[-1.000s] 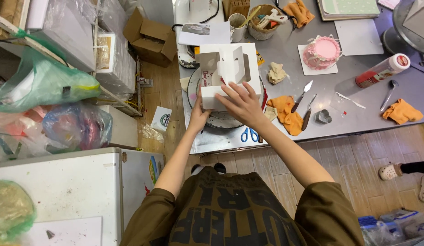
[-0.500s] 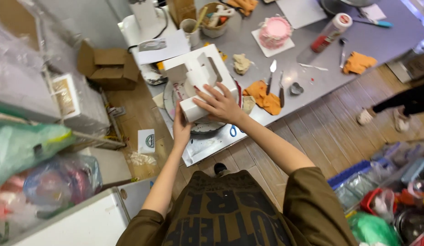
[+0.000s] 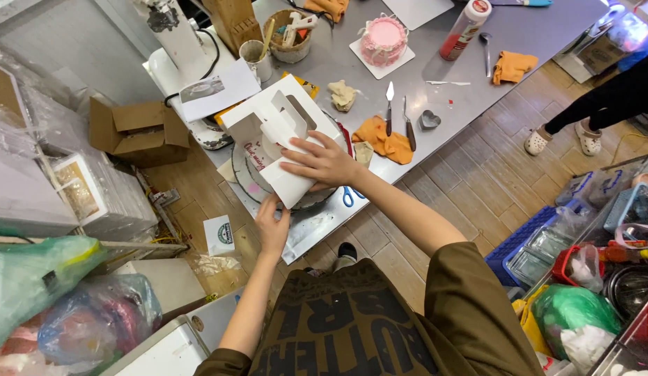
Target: The person folds a white cardboard cake box and places a small decorated cake inside.
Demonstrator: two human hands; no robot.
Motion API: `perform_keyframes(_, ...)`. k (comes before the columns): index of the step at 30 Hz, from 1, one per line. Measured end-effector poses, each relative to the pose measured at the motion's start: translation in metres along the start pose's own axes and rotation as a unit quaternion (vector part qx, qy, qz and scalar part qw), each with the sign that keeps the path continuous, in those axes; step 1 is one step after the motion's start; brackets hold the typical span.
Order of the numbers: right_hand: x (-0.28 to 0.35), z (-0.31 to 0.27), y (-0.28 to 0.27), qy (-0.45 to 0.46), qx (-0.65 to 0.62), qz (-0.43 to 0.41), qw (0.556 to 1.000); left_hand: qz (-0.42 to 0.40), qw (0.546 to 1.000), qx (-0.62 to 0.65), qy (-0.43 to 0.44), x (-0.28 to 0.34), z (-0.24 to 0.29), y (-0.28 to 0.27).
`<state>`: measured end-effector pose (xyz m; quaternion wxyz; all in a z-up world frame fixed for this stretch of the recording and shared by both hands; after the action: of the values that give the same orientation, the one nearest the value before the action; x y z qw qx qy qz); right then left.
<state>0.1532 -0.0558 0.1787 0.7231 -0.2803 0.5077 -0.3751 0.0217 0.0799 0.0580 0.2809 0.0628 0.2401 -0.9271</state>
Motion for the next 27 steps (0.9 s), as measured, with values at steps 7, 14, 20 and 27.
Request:
perform_keyframes(7, -0.003, -0.003, 0.009, -0.009, -0.005, 0.020, 1.000, -0.158, 0.975, 0.123, -0.100, -0.017, -0.056, 0.035)
perform_keyframes(14, -0.002, -0.005, 0.018, -0.010, 0.028, 0.010, 1.000, -0.106, 0.986, 0.080, -0.097, -0.024, -0.051, 0.029)
perform_keyframes(20, -0.003, -0.004, 0.017, -0.005, 0.008, 0.013, 1.000, -0.175, 0.964, 0.159, -0.123, -0.022, -0.063, 0.040)
perform_keyframes(27, 0.009, -0.002, 0.024, -0.008, 0.045, 0.010, 0.999, -0.136, 0.978, 0.117, -0.107, -0.022, -0.070, 0.036)
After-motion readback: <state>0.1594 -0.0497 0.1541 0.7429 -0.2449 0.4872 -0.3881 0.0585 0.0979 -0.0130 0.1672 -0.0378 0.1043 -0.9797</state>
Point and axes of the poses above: each hand's wrist, its own x-axis away from the middle knuckle, its own y-axis out of the palm, z = x × y, the point moved 6 cm from there along -x, towards the middle knuckle, and after that the axes turned 8 degrees about -y, right-handed, at the moved point
